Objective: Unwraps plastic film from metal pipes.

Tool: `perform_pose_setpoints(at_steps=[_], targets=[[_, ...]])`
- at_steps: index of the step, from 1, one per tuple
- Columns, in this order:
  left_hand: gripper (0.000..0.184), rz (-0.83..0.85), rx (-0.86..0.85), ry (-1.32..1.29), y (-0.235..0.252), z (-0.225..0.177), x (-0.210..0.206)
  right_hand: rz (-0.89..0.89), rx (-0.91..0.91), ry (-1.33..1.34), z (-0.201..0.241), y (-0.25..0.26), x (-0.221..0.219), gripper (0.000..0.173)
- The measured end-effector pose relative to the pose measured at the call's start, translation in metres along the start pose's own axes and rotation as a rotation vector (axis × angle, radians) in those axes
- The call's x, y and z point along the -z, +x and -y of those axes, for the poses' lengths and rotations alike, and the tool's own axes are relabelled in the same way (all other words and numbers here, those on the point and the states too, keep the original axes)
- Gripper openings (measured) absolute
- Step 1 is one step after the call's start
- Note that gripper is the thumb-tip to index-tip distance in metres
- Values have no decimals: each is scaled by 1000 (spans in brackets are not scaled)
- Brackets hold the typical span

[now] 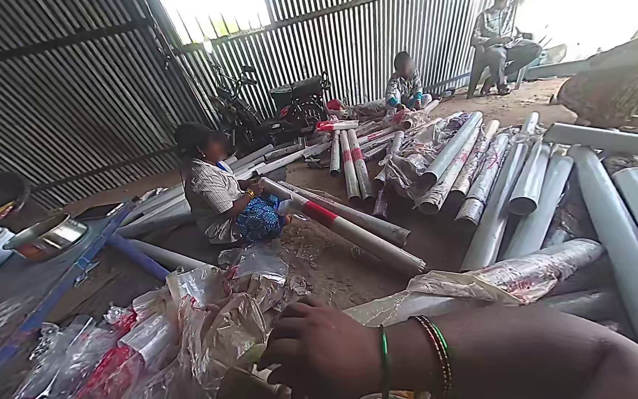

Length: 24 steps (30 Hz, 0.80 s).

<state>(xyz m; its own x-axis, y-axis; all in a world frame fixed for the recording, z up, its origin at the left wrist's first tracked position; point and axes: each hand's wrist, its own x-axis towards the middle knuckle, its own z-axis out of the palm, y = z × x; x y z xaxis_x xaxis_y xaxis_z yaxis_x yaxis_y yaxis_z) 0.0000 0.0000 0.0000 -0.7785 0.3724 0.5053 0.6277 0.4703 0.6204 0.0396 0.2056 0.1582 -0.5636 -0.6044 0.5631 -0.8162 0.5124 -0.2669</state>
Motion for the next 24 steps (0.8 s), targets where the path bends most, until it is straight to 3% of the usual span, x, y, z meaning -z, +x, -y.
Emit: perform_pose_setpoints(at_steps=[1,3,5,7,9,12,13,15,16,18,21,24], targets=[[97,-14,49,45,-2,-10,1,19,-104,21,-11,-7,-8,18],[94,-93,-57,157,-4,-9,-3,123,-281,83,-24,-15,-23,26],[74,-77,-96,224,-3,-4,-5,205,-357,151,-28,-17,-38,33],[46,-8,63,187,5,-29,1,216,-352,188,-28,-16,-54,37],[34,80,248,90,12,-44,8,268,-347,210,-26,-10,-65,40],[37,-61,22,-16,-2,-3,-9,341,-360,225,-22,0,-79,43],[34,-42,105,30,3,-21,-5,336,-368,224,-20,3,-84,42],[28,141,445,180,20,-74,7,326,-373,218,-17,6,-94,40],[29,216,561,253,24,-88,9,316,-370,220,-16,6,-98,39],[33,274,618,407,24,-95,6,263,-357,238,-15,5,-102,36],[44,114,478,391,18,-96,3,131,-384,313,-13,-1,-95,34],[83,-8,367,166,4,-60,3,-58,-434,392,-11,-12,-62,36]])
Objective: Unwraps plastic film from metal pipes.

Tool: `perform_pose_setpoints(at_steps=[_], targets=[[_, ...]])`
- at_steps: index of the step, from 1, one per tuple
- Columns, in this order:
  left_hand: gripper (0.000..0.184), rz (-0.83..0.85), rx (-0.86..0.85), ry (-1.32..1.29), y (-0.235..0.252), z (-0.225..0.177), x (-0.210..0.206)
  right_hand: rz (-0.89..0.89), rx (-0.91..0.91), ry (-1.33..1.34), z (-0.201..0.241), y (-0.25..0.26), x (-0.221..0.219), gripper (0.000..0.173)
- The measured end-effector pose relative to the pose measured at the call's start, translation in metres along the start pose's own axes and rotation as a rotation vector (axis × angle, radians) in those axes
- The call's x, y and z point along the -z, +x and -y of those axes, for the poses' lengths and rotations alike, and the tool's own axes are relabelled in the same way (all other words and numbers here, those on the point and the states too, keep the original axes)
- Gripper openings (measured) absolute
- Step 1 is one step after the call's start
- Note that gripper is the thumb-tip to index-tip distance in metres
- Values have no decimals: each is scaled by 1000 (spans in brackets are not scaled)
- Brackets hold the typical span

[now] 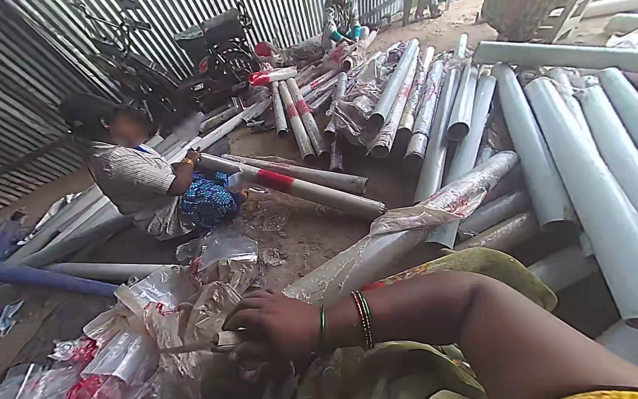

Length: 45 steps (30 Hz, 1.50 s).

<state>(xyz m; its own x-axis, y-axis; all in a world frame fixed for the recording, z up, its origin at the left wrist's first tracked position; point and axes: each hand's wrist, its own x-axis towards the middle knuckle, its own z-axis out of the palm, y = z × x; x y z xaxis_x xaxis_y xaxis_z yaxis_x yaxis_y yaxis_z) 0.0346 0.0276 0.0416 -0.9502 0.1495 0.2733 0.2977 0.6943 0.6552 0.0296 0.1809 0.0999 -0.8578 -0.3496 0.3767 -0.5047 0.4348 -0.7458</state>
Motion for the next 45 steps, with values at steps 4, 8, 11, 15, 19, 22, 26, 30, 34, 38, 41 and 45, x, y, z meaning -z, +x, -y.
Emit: perform_pose_setpoints(at_steps=[4,8,11,15,19,22,26,30,34,38,41,45], targets=[[112,-129,-309,-251,7,104,-33,-139,-225,56,-4,-32,68,36],[100,-139,-303,-308,3,74,-29,-244,-563,-74,-52,-73,136,31],[111,-176,-202,-174,1,54,-29,-187,-713,-411,-85,-104,177,30],[79,-248,-133,-124,-1,45,-33,-152,-733,-468,-126,-136,182,26],[81,-318,-163,-229,2,57,-41,-7,-680,-429,-136,-146,168,23],[75,-334,-136,-207,2,57,-42,85,-737,-454,-136,-144,166,28],[74,-352,-158,-253,4,58,-42,90,-795,-492,-141,-142,162,26],[67,-339,-139,-238,5,56,-41,112,-781,-563,-144,-139,160,24],[53,-323,-104,-252,4,45,-39,39,-731,-587,-148,-141,156,23],[37,-313,-177,-357,10,44,-40,-20,-736,-599,-151,-141,152,22],[32,-299,-210,-369,14,45,-39,-69,-725,-604,-156,-141,150,22],[36,-268,-238,-355,15,47,-37,-146,-748,-607,-163,-141,148,25]])
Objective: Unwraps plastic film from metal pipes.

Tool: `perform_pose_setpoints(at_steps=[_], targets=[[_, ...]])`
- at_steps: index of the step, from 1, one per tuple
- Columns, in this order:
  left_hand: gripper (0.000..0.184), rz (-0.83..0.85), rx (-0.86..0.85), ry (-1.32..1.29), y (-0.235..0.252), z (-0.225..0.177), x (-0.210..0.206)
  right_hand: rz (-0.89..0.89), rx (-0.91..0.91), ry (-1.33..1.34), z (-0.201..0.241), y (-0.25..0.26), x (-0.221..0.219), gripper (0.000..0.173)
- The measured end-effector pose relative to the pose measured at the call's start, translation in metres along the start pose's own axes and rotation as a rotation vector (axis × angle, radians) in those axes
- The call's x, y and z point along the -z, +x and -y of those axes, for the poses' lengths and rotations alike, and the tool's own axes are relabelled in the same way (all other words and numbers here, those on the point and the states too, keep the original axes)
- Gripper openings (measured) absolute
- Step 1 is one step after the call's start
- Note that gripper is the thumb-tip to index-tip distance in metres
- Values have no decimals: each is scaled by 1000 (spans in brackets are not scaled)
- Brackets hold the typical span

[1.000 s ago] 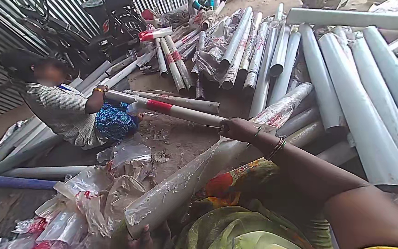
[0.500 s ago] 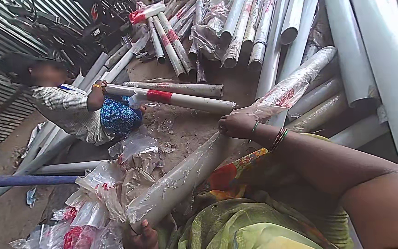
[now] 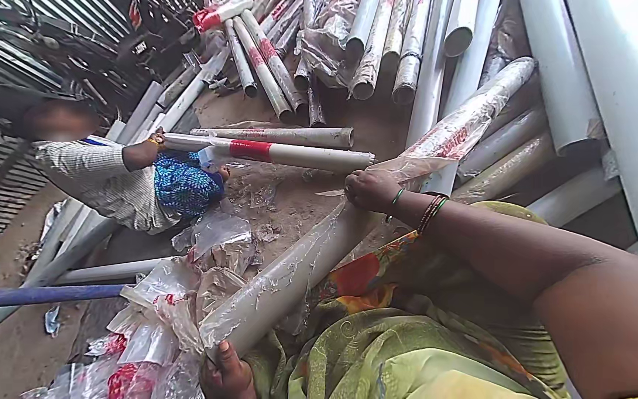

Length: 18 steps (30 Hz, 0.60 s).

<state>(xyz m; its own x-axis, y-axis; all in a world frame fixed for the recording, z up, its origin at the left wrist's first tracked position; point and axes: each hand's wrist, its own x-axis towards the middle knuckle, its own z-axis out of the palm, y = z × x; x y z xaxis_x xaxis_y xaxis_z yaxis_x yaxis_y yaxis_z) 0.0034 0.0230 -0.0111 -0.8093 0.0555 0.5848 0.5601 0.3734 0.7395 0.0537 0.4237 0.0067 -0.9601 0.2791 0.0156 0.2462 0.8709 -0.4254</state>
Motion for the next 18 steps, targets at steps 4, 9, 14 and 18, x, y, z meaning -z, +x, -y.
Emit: perform_pose_setpoints(at_steps=[4,9,14,18], targets=[[35,-10,56,-35,0,-3,-1,10,-79,19,0,4,5,24],[39,-17,53,17,0,-3,1,-23,-145,60,-3,8,5,26],[42,-17,38,1,-3,2,2,51,-241,119,-3,10,13,27],[47,39,-3,-22,-8,17,9,45,-227,267,-20,7,28,29]])
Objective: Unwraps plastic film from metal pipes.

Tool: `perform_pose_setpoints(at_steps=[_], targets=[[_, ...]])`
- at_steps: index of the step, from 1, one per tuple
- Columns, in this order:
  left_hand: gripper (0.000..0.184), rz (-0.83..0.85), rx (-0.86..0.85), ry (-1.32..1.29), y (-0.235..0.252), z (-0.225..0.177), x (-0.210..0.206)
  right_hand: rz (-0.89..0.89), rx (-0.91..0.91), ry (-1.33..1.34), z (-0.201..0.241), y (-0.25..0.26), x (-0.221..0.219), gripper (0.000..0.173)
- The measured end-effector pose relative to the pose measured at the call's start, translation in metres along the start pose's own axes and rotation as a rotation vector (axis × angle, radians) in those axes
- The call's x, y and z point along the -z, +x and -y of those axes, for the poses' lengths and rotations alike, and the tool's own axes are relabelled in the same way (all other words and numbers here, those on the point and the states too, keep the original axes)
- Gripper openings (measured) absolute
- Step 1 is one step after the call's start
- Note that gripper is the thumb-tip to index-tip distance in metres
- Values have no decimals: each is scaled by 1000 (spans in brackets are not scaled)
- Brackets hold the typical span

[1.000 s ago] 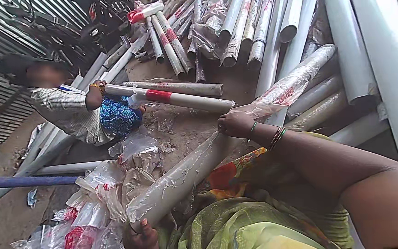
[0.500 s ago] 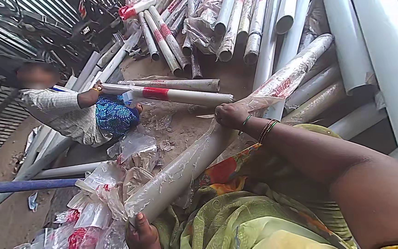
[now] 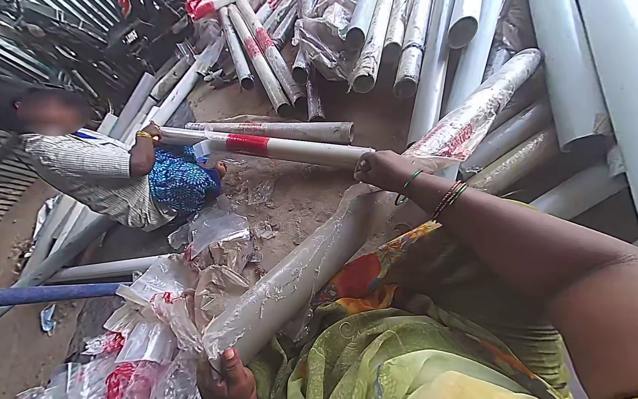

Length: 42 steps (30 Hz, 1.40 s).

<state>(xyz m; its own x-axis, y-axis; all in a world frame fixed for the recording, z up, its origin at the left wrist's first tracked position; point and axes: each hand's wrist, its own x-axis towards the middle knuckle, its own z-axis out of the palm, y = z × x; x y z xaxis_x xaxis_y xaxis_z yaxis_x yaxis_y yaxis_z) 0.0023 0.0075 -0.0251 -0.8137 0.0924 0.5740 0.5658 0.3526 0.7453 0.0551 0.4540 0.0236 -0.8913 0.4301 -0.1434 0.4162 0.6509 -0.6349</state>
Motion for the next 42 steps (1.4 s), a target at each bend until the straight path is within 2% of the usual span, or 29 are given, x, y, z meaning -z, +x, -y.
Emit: perform_pose_setpoints(at_steps=[2,4,8,11,13,15,20,29,37,42], targets=[[44,13,1,-42,-2,2,0,-49,-40,73,-6,-5,16,36],[32,-2,-6,-119,-2,-1,-3,-45,-65,91,-9,-12,30,39],[22,-6,-6,-189,-1,-6,-9,122,-33,-20,-9,-32,45,22],[17,-35,31,-184,-1,-17,-14,230,95,-146,-9,-51,54,24],[16,-49,40,-190,0,-20,-17,267,125,-178,-7,-61,57,33],[15,-48,40,-197,0,-19,-17,262,124,-171,-3,-67,57,33],[16,-25,35,-198,1,-18,-16,239,169,-214,-1,-71,55,21],[16,-72,70,-192,-1,-18,-18,255,182,-280,-4,-59,40,24],[10,-74,38,-199,0,-12,-16,282,118,-308,15,-45,13,28],[10,-73,37,-178,0,-13,-16,197,228,-206,11,-53,19,25]])
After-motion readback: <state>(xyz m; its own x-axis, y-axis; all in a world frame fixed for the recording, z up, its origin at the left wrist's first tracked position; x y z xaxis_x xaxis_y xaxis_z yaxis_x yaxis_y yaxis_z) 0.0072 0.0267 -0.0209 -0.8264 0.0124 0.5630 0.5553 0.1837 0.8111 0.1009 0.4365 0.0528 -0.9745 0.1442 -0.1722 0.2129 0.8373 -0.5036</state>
